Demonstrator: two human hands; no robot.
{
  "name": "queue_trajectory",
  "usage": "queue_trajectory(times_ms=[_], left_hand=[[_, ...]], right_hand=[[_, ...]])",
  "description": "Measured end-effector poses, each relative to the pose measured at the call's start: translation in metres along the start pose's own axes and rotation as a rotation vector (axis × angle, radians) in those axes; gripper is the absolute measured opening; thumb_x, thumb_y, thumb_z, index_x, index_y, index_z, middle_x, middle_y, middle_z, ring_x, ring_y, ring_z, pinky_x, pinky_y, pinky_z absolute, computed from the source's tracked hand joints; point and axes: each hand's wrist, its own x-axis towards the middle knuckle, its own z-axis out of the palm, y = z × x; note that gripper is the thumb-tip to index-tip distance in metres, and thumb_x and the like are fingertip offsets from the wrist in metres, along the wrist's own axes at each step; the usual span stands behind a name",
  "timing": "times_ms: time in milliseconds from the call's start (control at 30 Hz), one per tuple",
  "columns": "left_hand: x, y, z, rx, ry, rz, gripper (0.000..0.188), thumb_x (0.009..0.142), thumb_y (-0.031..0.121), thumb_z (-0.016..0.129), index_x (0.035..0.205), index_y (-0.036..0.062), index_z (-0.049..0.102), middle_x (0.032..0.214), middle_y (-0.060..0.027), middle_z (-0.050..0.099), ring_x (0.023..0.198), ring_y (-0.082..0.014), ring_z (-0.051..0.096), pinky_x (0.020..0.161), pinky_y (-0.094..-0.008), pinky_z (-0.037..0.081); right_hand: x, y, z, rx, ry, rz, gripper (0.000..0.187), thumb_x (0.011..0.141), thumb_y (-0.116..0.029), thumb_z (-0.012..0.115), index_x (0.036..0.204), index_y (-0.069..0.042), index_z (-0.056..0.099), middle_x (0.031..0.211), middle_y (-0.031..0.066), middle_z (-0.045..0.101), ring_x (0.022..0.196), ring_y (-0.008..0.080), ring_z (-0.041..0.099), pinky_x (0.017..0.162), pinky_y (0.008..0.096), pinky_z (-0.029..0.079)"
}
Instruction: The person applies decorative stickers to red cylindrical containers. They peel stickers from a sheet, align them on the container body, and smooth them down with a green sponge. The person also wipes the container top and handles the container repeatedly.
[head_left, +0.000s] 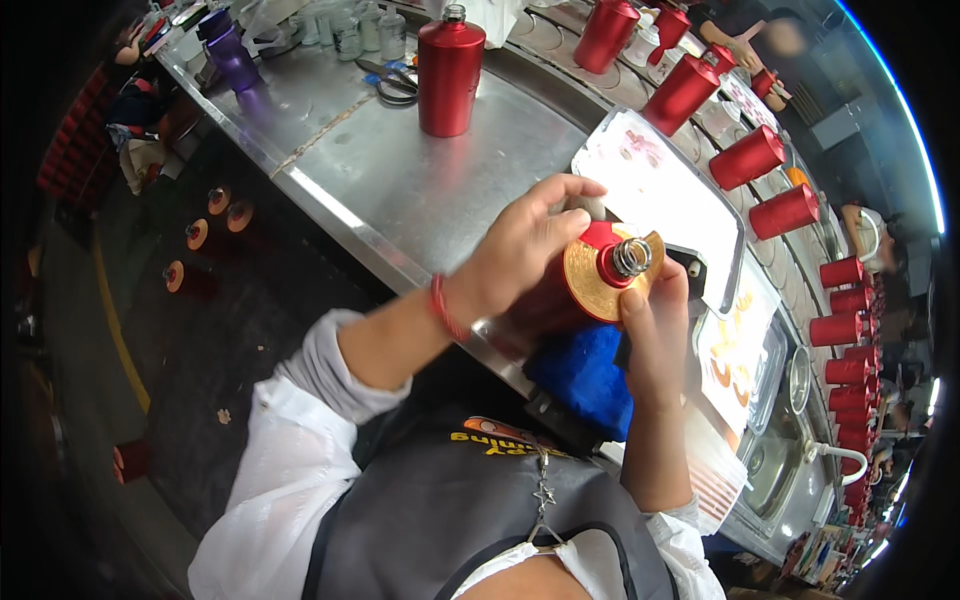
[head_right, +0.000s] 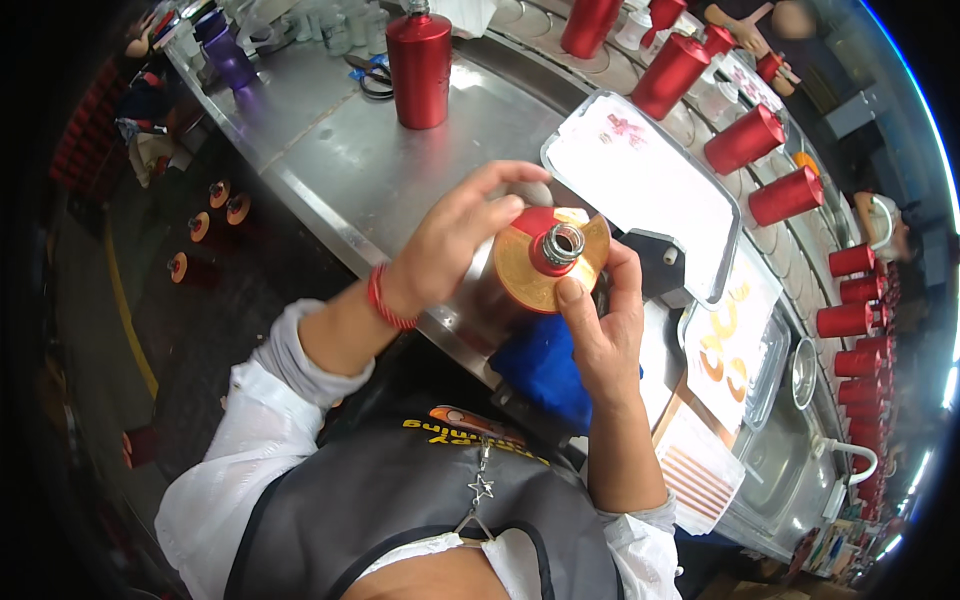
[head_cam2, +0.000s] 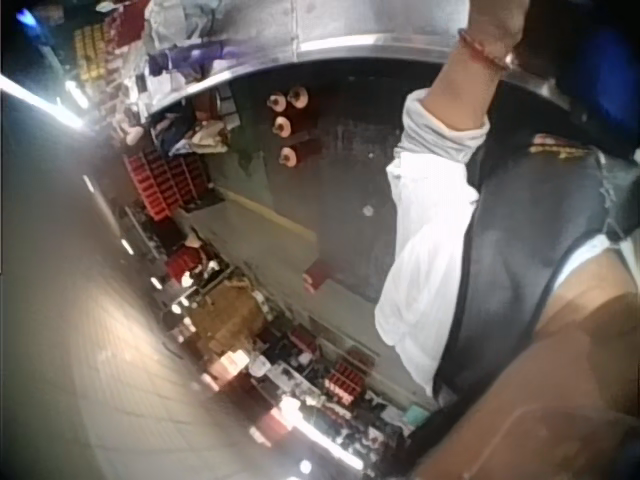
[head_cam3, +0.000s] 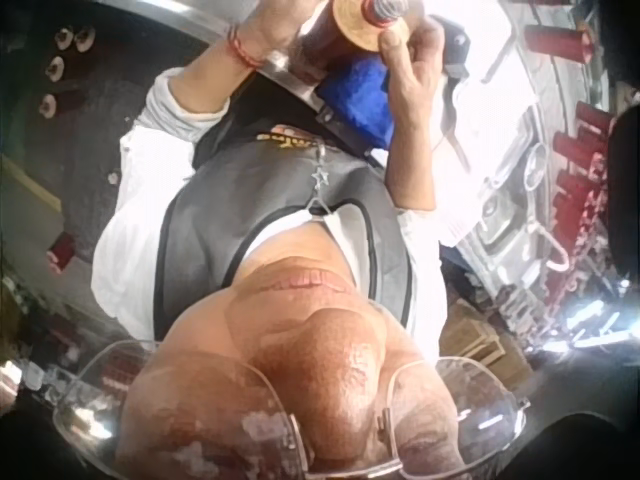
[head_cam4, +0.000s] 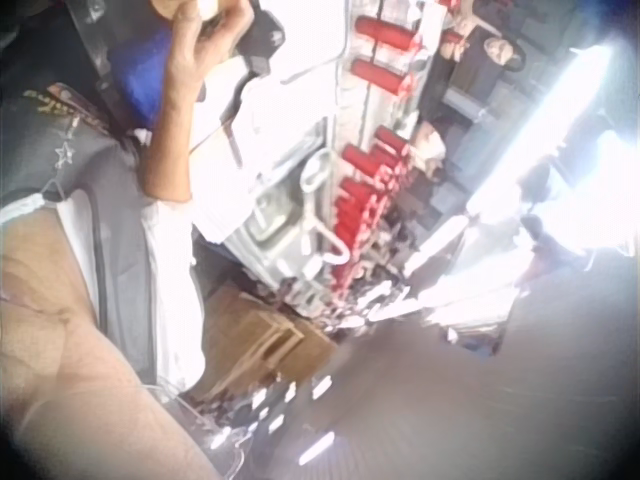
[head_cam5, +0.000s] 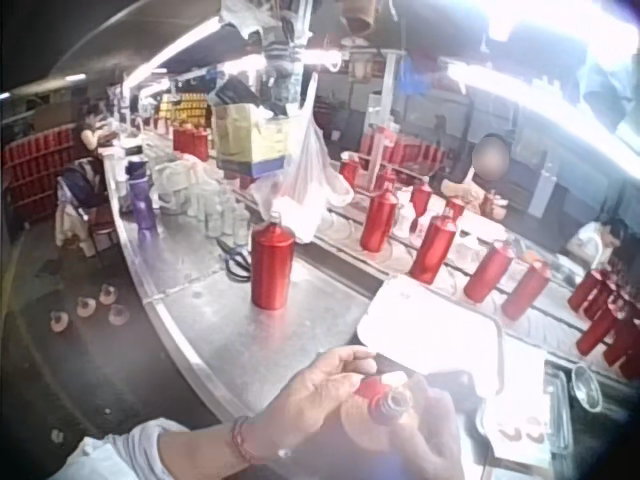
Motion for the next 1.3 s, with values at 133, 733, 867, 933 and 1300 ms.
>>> queue_trajectory(times_ms=[133, 733, 867, 933, 1300], left_hand=[[-0.053, -0.022, 0.027, 0.948, 0.209, 0.623, 0.062, 0.095, 0.032, 0.068, 0.144, 0.0035, 0.042, 0.142, -0.0233, 0.049, 0.133, -0.0498, 0.043, 0.110, -0.0582, 0.033], [-0.042, -0.031, -0.025, 0.518, 0.217, 0.684, 0.046, 0.103, 0.019, 0.058, 0.139, 0.0032, 0.035, 0.144, -0.0213, 0.041, 0.145, -0.0406, 0.030, 0.118, -0.0527, 0.027], [-0.027, -0.023, -0.016, 0.140, 0.343, 0.588, 0.046, 0.102, 0.024, 0.059, 0.134, -0.0001, 0.036, 0.134, -0.0203, 0.042, 0.130, -0.0306, 0.043, 0.112, -0.0401, 0.033], [-0.024, -0.023, -0.018, 0.226, 0.348, 0.577, 0.046, 0.100, 0.014, 0.058, 0.136, 0.0009, 0.032, 0.132, -0.0162, 0.041, 0.124, -0.0238, 0.043, 0.111, -0.0384, 0.034], [-0.017, -0.022, -0.045, 0.014, 0.135, 0.571, 0.053, 0.095, 0.001, 0.057, 0.140, 0.0059, 0.030, 0.138, -0.0137, 0.042, 0.130, -0.0229, 0.043, 0.114, -0.0402, 0.033]], right_hand=[[0.013, 0.004, 0.016, -0.004, 0.031, -0.027, 0.048, 0.096, -0.020, 0.067, 0.135, 0.001, 0.049, 0.119, 0.0070, 0.059, 0.111, 0.0143, 0.052, 0.101, 0.0299, 0.041], [0.045, 0.001, 0.055, 0.036, 0.075, -0.056, 0.028, 0.094, -0.020, 0.073, 0.107, -0.003, 0.056, 0.111, 0.0068, 0.061, 0.111, 0.0149, 0.053, 0.102, 0.0307, 0.040], [0.051, 0.012, 0.060, -0.026, 0.086, -0.132, 0.022, 0.096, -0.018, 0.071, 0.103, -0.003, 0.056, 0.114, 0.0074, 0.060, 0.111, 0.0152, 0.052, 0.102, 0.0303, 0.039], [0.050, 0.008, 0.065, 0.045, 0.107, -0.121, 0.020, 0.097, -0.016, 0.070, 0.101, -0.003, 0.056, 0.113, 0.0073, 0.059, 0.110, 0.0145, 0.052, 0.101, 0.0298, 0.039], [0.046, 0.002, 0.081, -0.073, 0.173, -0.209, 0.022, 0.095, -0.008, 0.067, 0.114, -0.001, 0.058, 0.109, 0.0057, 0.055, 0.103, 0.0143, 0.053, 0.093, 0.0294, 0.044]])
